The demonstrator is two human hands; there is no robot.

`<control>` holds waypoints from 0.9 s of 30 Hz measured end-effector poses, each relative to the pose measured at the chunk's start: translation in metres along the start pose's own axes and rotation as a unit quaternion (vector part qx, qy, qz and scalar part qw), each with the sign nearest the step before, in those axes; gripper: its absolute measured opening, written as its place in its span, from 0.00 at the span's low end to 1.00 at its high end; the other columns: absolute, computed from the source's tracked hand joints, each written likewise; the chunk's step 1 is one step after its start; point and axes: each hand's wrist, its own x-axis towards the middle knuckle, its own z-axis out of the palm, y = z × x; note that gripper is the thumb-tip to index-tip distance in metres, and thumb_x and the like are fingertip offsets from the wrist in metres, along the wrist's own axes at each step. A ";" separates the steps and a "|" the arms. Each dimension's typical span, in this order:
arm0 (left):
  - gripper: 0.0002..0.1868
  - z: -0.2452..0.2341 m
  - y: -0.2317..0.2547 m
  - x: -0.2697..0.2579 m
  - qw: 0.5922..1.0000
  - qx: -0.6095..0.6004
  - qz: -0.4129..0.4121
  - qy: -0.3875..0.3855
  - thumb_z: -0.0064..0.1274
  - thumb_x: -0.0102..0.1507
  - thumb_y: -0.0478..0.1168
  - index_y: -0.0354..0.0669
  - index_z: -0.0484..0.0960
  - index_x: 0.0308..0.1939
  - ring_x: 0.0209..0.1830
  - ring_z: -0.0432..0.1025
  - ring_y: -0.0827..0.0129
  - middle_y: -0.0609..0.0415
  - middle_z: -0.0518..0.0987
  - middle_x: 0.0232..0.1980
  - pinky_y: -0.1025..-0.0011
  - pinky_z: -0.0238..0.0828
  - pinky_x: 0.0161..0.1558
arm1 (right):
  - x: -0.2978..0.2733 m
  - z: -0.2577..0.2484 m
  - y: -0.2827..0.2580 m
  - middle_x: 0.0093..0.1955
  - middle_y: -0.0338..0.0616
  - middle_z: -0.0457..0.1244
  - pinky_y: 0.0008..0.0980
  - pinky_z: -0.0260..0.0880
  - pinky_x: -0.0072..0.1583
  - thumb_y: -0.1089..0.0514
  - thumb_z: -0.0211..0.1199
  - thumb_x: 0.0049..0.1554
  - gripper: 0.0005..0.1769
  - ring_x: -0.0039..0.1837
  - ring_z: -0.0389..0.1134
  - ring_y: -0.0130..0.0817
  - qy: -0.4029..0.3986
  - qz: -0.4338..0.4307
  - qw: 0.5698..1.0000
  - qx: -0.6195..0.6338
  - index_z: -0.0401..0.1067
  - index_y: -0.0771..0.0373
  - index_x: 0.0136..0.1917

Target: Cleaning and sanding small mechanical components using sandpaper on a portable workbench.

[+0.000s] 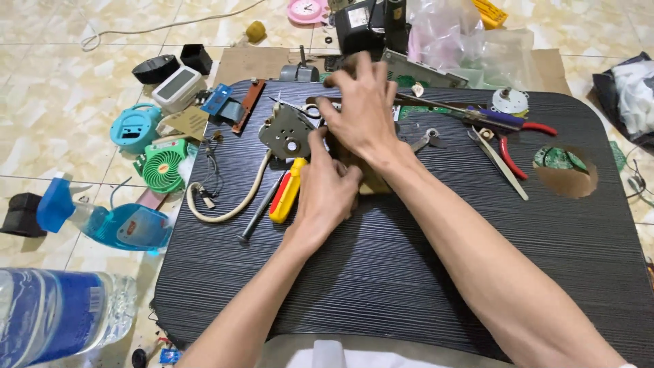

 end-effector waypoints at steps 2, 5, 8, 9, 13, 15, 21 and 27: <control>0.33 -0.004 0.002 -0.003 1.000 -0.006 -0.008 -0.017 0.48 0.59 0.30 0.32 0.53 0.66 0.07 0.66 0.65 0.51 0.76 0.19 0.67 0.63 0.08 | 0.005 0.009 -0.004 0.55 0.55 0.61 0.59 0.57 0.58 0.50 0.68 0.53 0.15 0.58 0.57 0.50 -0.055 0.046 0.997 0.013 0.82 0.61 0.48; 0.22 -0.007 0.007 -0.003 0.998 0.000 -0.026 -0.055 0.49 0.61 0.31 0.33 0.64 0.58 0.10 0.68 0.68 0.53 0.75 0.22 0.71 0.65 0.09 | 0.013 0.020 0.000 0.49 0.52 0.62 0.71 0.53 0.61 0.46 0.69 0.55 0.16 0.56 0.58 0.50 -0.129 0.105 0.986 0.018 0.85 0.59 0.47; 0.16 -0.004 0.002 -0.004 0.998 0.021 -0.018 -0.058 0.49 0.61 0.32 0.30 0.74 0.53 0.11 0.70 0.69 0.52 0.78 0.25 0.73 0.68 0.11 | 0.014 0.029 0.001 0.50 0.52 0.63 0.72 0.54 0.60 0.47 0.68 0.55 0.15 0.56 0.59 0.51 -0.147 0.131 0.980 0.031 0.85 0.59 0.46; 0.17 -0.001 -0.001 -0.004 0.998 0.033 0.005 -0.046 0.48 0.60 0.31 0.28 0.75 0.52 0.10 0.71 0.68 0.51 0.79 0.25 0.72 0.70 0.11 | 0.014 0.032 0.001 0.52 0.53 0.63 0.67 0.55 0.59 0.48 0.68 0.55 0.14 0.57 0.59 0.51 -0.141 0.146 0.978 0.046 0.86 0.59 0.45; 0.21 -0.002 0.002 -0.001 0.998 0.024 -0.002 -0.058 0.48 0.60 0.30 0.25 0.71 0.57 0.11 0.73 0.67 0.51 0.78 0.26 0.73 0.72 0.11 | 0.013 0.025 -0.005 0.43 0.40 0.73 0.58 0.55 0.60 0.55 0.67 0.53 0.09 0.52 0.61 0.44 -0.123 0.190 0.971 0.082 0.86 0.57 0.43; 0.19 -0.002 0.006 -0.002 0.997 0.030 -0.010 -0.064 0.48 0.61 0.31 0.28 0.67 0.55 0.10 0.74 0.63 0.48 0.79 0.26 0.71 0.73 0.10 | 0.012 0.022 -0.005 0.32 0.36 0.72 0.51 0.57 0.56 0.56 0.64 0.51 0.09 0.34 0.65 0.30 -0.048 0.175 0.974 0.134 0.85 0.58 0.39; 0.35 -0.005 0.013 0.004 0.997 0.006 -0.035 -0.075 0.46 0.63 0.31 0.29 0.48 0.71 0.10 0.73 0.64 0.48 0.80 0.24 0.72 0.66 0.06 | -0.001 -0.014 0.002 0.39 0.44 0.72 0.25 0.77 0.39 0.59 0.62 0.59 0.09 0.35 0.70 0.28 0.009 0.267 0.936 0.230 0.80 0.65 0.47; 0.26 0.007 0.004 0.004 1.000 0.006 -0.006 -0.019 0.49 0.65 0.36 0.27 0.62 0.64 0.09 0.72 0.66 0.54 0.76 0.22 0.73 0.65 0.08 | -0.026 -0.060 0.026 0.36 0.38 0.66 0.23 0.65 0.42 0.58 0.60 0.60 0.11 0.38 0.61 0.24 0.103 0.313 0.891 0.312 0.79 0.66 0.43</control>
